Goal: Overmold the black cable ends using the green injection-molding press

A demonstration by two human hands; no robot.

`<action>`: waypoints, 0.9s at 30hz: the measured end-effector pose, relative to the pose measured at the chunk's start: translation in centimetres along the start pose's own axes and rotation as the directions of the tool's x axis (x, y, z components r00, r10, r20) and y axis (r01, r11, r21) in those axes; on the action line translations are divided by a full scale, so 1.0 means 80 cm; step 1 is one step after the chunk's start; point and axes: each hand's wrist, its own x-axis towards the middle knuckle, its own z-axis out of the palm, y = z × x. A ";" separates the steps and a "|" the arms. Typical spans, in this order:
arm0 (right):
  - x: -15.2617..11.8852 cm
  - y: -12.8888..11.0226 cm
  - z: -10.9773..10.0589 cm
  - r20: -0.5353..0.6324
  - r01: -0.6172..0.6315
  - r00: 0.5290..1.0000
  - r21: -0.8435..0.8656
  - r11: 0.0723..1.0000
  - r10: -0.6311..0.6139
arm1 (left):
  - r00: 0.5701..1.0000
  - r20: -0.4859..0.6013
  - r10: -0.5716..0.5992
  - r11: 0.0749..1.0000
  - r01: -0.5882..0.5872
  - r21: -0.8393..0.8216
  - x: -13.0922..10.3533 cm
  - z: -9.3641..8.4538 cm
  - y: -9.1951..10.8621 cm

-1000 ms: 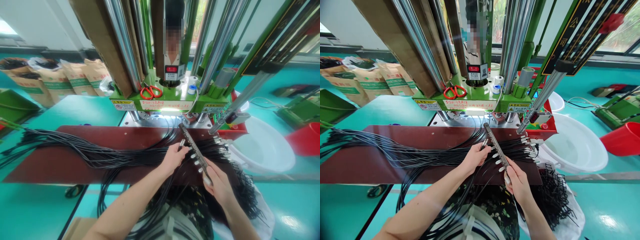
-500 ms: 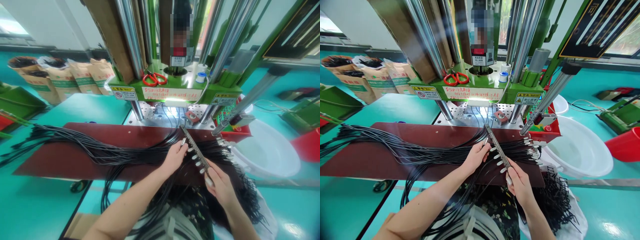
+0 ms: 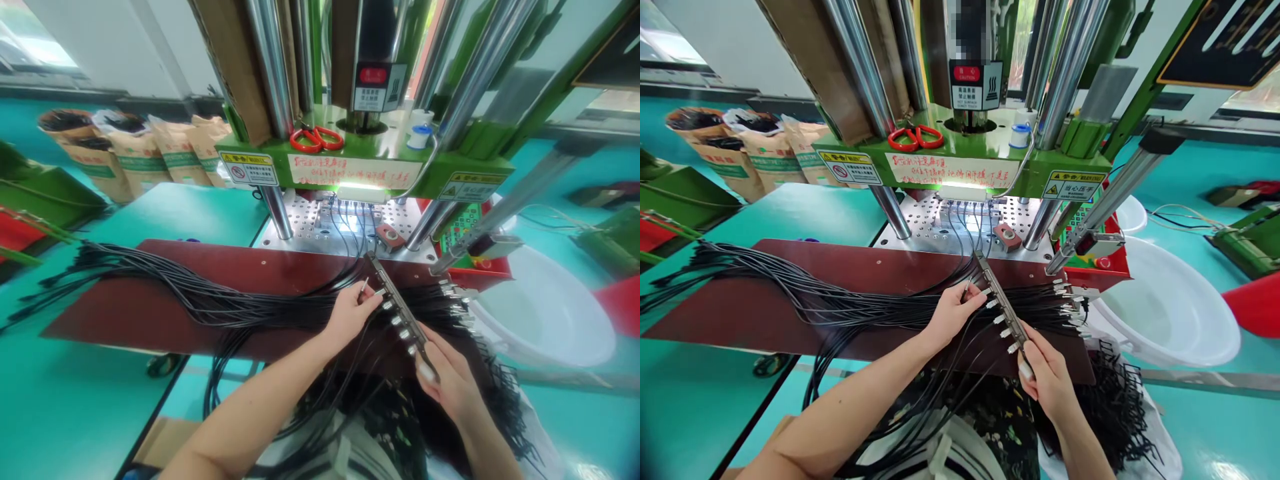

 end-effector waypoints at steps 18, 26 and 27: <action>-0.002 -0.007 0.007 -0.079 -0.062 0.995 -0.021 0.998 0.060 | 0.985 0.049 -0.168 0.968 0.174 -0.182 0.010 -0.017 0.016; -0.003 -0.008 0.007 -0.077 -0.055 0.996 -0.065 0.996 0.050 | 0.957 0.142 -0.252 0.952 0.271 -0.139 0.018 -0.019 0.015; -0.003 -0.008 0.007 -0.077 -0.059 0.996 -0.065 0.996 0.054 | 0.957 0.145 -0.253 0.952 0.273 -0.140 0.018 -0.018 0.015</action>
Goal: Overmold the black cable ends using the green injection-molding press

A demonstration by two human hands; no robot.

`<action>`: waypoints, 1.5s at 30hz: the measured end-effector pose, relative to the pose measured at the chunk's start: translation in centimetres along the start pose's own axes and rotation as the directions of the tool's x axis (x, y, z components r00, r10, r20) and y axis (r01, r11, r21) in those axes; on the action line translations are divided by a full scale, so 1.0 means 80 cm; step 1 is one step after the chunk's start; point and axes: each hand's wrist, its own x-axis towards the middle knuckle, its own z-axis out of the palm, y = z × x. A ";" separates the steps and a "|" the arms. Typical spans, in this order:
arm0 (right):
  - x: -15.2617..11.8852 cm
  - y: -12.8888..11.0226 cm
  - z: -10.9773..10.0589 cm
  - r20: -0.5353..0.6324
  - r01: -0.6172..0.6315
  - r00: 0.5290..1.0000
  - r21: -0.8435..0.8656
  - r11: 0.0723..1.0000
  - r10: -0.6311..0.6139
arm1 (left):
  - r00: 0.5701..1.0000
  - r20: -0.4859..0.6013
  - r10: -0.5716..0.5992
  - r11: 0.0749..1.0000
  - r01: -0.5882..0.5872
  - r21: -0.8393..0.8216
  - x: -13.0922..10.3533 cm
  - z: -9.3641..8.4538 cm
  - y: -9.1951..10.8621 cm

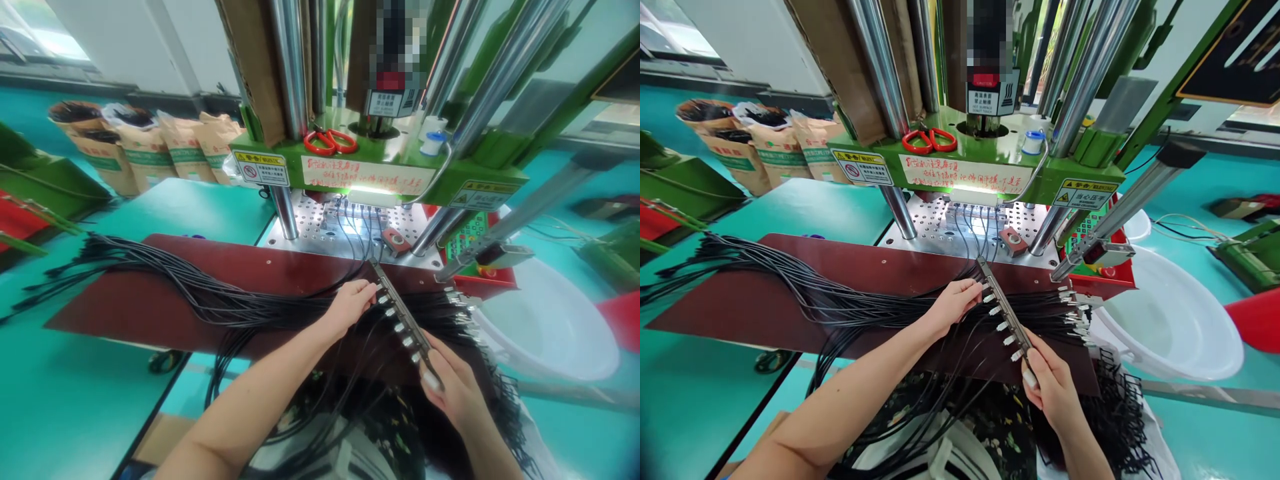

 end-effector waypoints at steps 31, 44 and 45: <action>0.032 -0.019 -0.015 -0.095 0.033 0.994 -0.287 0.958 -0.062 | 0.894 -0.382 0.234 0.941 -0.109 0.321 0.103 -0.048 0.029; 0.142 -0.154 0.044 0.486 0.510 0.749 -0.857 -0.077 -0.451 | 0.897 0.418 -0.144 0.893 0.300 -0.335 0.151 -0.045 0.025; 0.168 -0.160 0.059 0.498 0.538 0.721 -0.840 -0.064 -0.482 | 0.885 0.445 -0.137 0.860 0.330 -0.390 0.153 -0.044 0.021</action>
